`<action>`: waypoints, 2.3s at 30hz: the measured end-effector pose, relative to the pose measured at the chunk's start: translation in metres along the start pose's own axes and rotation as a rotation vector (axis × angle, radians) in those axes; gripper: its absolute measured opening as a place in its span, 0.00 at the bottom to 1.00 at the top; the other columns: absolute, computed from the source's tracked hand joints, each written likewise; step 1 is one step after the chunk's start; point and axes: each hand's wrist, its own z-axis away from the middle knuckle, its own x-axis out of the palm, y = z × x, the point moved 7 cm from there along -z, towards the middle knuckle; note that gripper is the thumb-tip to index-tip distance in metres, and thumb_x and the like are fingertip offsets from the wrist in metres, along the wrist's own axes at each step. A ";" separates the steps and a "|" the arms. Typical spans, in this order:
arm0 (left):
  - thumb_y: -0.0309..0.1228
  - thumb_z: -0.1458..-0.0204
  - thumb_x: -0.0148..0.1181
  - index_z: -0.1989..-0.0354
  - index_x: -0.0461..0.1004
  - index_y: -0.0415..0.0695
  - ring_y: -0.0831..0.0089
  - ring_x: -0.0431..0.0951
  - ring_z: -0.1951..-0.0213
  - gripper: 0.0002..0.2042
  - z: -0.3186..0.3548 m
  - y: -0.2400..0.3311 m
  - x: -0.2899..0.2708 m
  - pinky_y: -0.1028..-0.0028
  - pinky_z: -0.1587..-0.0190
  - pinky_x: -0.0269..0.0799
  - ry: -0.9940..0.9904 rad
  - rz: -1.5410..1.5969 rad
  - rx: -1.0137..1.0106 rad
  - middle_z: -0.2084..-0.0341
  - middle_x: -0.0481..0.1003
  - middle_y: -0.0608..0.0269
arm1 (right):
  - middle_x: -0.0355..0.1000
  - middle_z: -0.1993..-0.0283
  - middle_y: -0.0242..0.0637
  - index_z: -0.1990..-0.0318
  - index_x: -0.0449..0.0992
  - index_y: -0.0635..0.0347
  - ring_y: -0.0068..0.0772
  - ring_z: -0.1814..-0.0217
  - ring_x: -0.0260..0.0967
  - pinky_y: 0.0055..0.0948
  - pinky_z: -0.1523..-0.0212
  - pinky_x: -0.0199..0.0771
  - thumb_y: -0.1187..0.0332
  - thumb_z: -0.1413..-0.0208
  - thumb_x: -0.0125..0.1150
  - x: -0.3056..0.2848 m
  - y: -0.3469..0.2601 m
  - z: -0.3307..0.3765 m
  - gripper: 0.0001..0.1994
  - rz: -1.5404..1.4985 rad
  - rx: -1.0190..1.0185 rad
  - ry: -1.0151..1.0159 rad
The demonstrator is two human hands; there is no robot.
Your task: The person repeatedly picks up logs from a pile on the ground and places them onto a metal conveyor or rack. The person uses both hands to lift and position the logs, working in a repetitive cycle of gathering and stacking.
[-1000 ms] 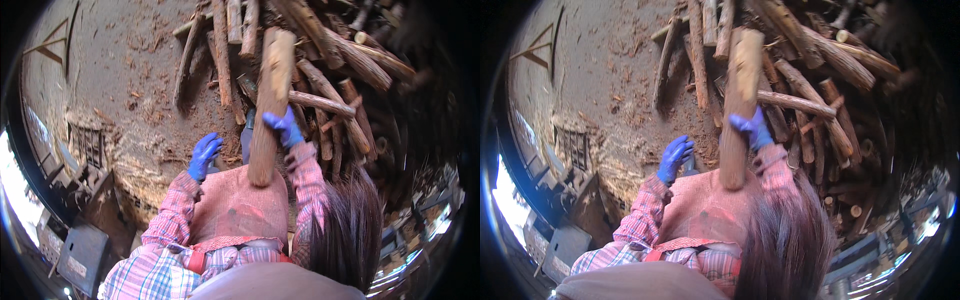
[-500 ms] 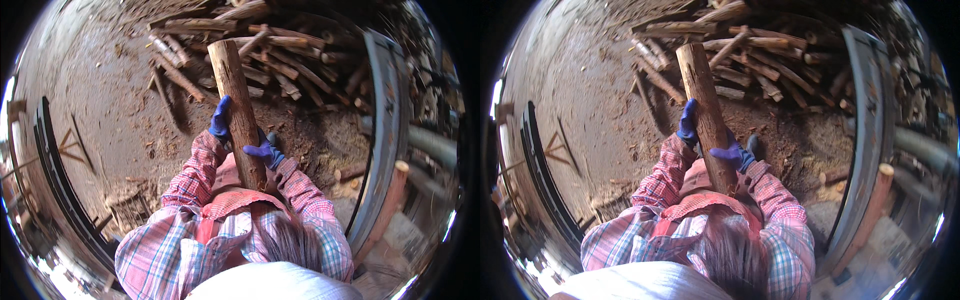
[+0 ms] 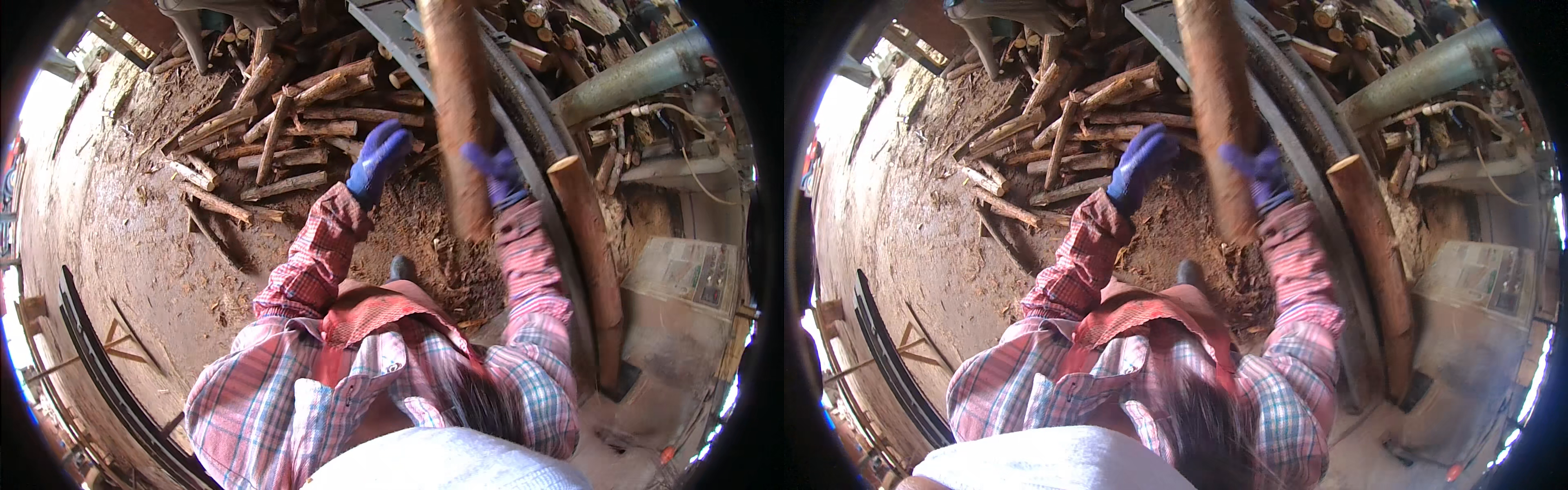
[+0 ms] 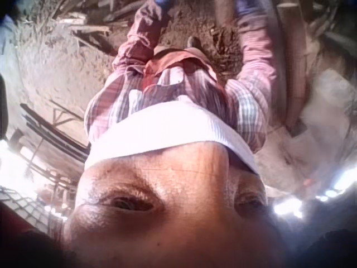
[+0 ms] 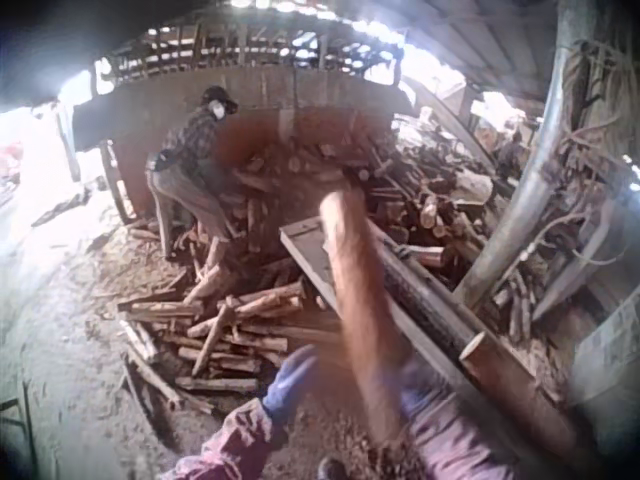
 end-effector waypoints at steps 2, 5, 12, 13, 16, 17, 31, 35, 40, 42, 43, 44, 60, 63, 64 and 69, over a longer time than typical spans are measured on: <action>0.39 0.42 0.53 0.41 0.61 0.46 0.67 0.73 0.50 0.22 0.012 -0.012 0.003 0.69 0.49 0.68 0.006 -0.025 -0.103 0.52 0.72 0.61 | 0.65 0.44 0.46 0.39 0.57 0.67 0.35 0.43 0.63 0.29 0.43 0.65 0.56 0.64 0.75 -0.056 -0.043 -0.057 0.45 0.321 -0.174 0.085; 0.41 0.44 0.55 0.45 0.66 0.47 0.76 0.74 0.60 0.20 0.025 -0.056 -0.037 0.76 0.60 0.70 0.054 -0.171 -0.268 0.59 0.74 0.67 | 0.63 0.42 0.48 0.37 0.54 0.64 0.43 0.41 0.62 0.36 0.42 0.63 0.44 0.72 0.76 -0.156 -0.066 -0.136 0.55 0.676 -0.247 0.089; 0.40 0.44 0.56 0.54 0.72 0.48 0.79 0.70 0.77 0.14 0.158 -0.088 -0.248 0.80 0.82 0.59 0.548 -0.181 -0.343 0.73 0.73 0.71 | 0.62 0.39 0.54 0.33 0.49 0.41 0.58 0.42 0.63 0.46 0.42 0.64 0.40 0.70 0.70 -0.161 0.072 -0.119 0.53 1.515 0.167 -0.041; 0.41 0.45 0.56 0.56 0.72 0.48 0.79 0.70 0.77 0.13 0.177 -0.081 -0.282 0.79 0.83 0.59 0.602 -0.174 -0.298 0.74 0.72 0.70 | 0.62 0.40 0.54 0.33 0.49 0.40 0.57 0.42 0.64 0.45 0.42 0.64 0.40 0.70 0.70 -0.151 0.059 -0.114 0.53 1.431 0.202 -0.072; 0.46 0.49 0.58 0.64 0.74 0.48 0.77 0.67 0.82 0.14 0.238 -0.093 -0.328 0.77 0.83 0.58 0.887 -0.294 -0.448 0.80 0.69 0.70 | 0.64 0.41 0.51 0.33 0.49 0.40 0.55 0.43 0.65 0.44 0.42 0.65 0.41 0.68 0.70 -0.169 0.060 -0.092 0.52 1.379 0.245 -0.090; 0.46 0.49 0.59 0.66 0.74 0.49 0.77 0.66 0.82 0.14 0.252 -0.104 -0.349 0.76 0.83 0.57 0.917 -0.377 -0.491 0.80 0.68 0.70 | 0.64 0.40 0.49 0.33 0.49 0.41 0.53 0.40 0.63 0.43 0.40 0.63 0.42 0.66 0.69 -0.188 0.079 -0.090 0.51 1.390 0.223 -0.076; 0.47 0.47 0.56 0.79 0.70 0.52 0.74 0.60 0.87 0.15 0.329 -0.101 -0.498 0.72 0.85 0.51 1.083 0.263 -0.603 0.87 0.64 0.69 | 0.68 0.50 0.52 0.48 0.67 0.66 0.47 0.47 0.66 0.42 0.46 0.67 0.56 0.61 0.72 0.191 0.067 -0.182 0.34 1.142 -0.546 -0.185; 0.47 0.47 0.55 0.74 0.69 0.56 0.81 0.59 0.85 0.11 0.312 -0.111 -0.556 0.77 0.84 0.49 1.084 0.454 -0.342 0.85 0.63 0.76 | 0.67 0.45 0.52 0.43 0.65 0.62 0.48 0.42 0.64 0.38 0.42 0.65 0.48 0.60 0.68 0.388 0.209 -0.194 0.38 1.091 -0.174 -0.715; 0.48 0.47 0.54 0.67 0.69 0.53 0.81 0.64 0.78 0.12 0.322 -0.149 -0.568 0.79 0.78 0.55 1.211 0.443 -0.300 0.78 0.68 0.74 | 0.60 0.38 0.53 0.34 0.53 0.55 0.51 0.36 0.58 0.41 0.36 0.57 0.44 0.66 0.71 0.540 0.507 -0.149 0.51 1.287 0.474 -1.377; 0.44 0.46 0.54 0.68 0.68 0.51 0.76 0.66 0.76 0.11 0.355 -0.230 -0.552 0.76 0.75 0.58 1.235 0.715 -0.403 0.76 0.68 0.70 | 0.54 0.34 0.54 0.33 0.47 0.54 0.50 0.32 0.53 0.41 0.34 0.54 0.44 0.67 0.71 0.586 0.595 -0.154 0.54 1.274 0.439 -1.282; 0.42 0.46 0.53 0.68 0.68 0.50 0.72 0.67 0.75 0.10 0.371 -0.262 -0.539 0.73 0.74 0.60 1.213 0.682 -0.421 0.76 0.68 0.67 | 0.51 0.33 0.54 0.32 0.45 0.54 0.49 0.31 0.50 0.42 0.34 0.53 0.44 0.67 0.72 0.599 0.634 -0.150 0.56 1.270 0.433 -1.244; 0.40 0.46 0.53 0.69 0.68 0.48 0.67 0.68 0.74 0.09 0.387 -0.289 -0.532 0.70 0.72 0.63 1.121 0.496 -0.408 0.76 0.68 0.63 | 0.47 0.31 0.53 0.31 0.42 0.55 0.51 0.29 0.46 0.43 0.33 0.53 0.43 0.69 0.72 0.609 0.672 -0.159 0.59 1.243 0.376 -1.152; 0.37 0.47 0.56 0.76 0.63 0.51 0.78 0.64 0.78 0.10 0.405 -0.327 -0.489 0.78 0.75 0.59 1.436 0.956 -0.577 0.80 0.63 0.73 | 0.67 0.44 0.52 0.37 0.56 0.62 0.51 0.45 0.68 0.40 0.44 0.68 0.43 0.66 0.70 0.651 0.701 -0.124 0.50 1.462 0.424 -1.385; 0.39 0.44 0.53 0.75 0.65 0.51 0.83 0.61 0.80 0.10 0.396 -0.252 -0.548 0.81 0.79 0.52 1.333 0.390 -0.561 0.82 0.61 0.76 | 0.75 0.59 0.44 0.50 0.71 0.64 0.42 0.60 0.75 0.39 0.55 0.75 0.52 0.59 0.70 0.601 0.550 -0.057 0.31 0.297 1.518 -1.088; 0.38 0.44 0.53 0.74 0.66 0.49 0.85 0.60 0.80 0.10 0.371 -0.214 -0.564 0.82 0.79 0.52 1.341 0.439 -0.443 0.82 0.61 0.77 | 0.76 0.62 0.42 0.53 0.73 0.63 0.39 0.65 0.75 0.38 0.59 0.77 0.56 0.56 0.69 0.576 0.493 -0.035 0.26 0.135 1.823 -0.894; 0.44 0.44 0.53 0.46 0.67 0.48 0.72 0.75 0.60 0.20 0.253 -0.121 -0.552 0.74 0.60 0.68 1.255 0.416 -0.309 0.55 0.75 0.59 | 0.74 0.54 0.43 0.45 0.68 0.61 0.39 0.56 0.73 0.40 0.50 0.74 0.52 0.52 0.64 0.462 0.295 0.034 0.29 -0.510 2.057 -0.636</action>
